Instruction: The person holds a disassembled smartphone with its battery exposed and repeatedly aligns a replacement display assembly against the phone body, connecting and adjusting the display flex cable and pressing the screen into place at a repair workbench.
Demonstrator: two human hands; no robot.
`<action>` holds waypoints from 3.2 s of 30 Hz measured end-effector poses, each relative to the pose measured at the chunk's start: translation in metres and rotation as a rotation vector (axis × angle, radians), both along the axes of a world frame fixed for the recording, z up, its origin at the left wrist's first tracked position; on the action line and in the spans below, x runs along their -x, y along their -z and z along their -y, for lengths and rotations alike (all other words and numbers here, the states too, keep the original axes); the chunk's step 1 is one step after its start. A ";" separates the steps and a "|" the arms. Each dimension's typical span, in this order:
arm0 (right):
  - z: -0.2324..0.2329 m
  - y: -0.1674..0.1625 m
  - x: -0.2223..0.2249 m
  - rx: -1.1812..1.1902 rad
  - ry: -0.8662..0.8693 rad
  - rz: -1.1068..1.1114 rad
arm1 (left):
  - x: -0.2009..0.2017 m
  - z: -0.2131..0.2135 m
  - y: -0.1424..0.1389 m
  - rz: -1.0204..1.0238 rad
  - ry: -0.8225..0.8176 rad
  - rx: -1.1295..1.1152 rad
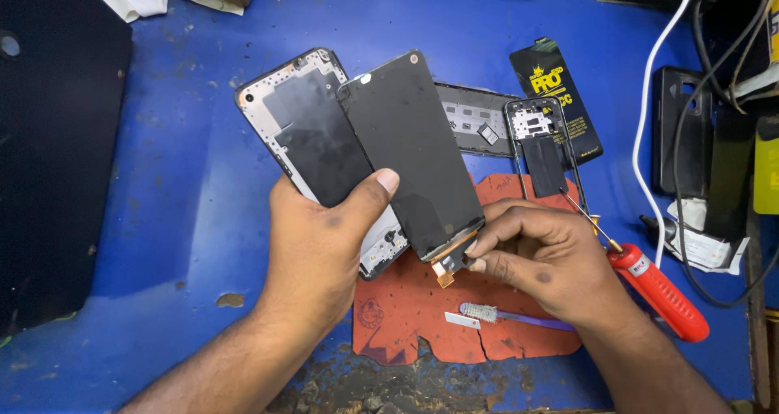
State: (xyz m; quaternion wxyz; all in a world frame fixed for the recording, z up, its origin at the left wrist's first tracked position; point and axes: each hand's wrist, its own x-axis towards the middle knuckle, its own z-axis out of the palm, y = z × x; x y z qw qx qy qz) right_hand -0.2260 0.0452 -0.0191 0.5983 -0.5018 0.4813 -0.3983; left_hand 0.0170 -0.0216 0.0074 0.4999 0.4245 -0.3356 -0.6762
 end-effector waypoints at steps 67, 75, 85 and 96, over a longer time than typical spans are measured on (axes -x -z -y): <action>0.007 -0.008 -0.006 -0.119 0.023 0.018 | 0.006 -0.005 0.000 0.185 0.129 0.020; 0.010 -0.012 -0.029 -0.162 0.065 -0.032 | 0.011 -0.010 0.002 0.207 0.089 0.065; 0.010 -0.033 -0.044 -0.242 0.091 -0.106 | 0.018 -0.015 0.001 0.172 0.061 0.004; 0.008 -0.031 -0.015 -0.196 -0.051 -0.002 | 0.015 -0.013 -0.004 0.149 0.099 0.045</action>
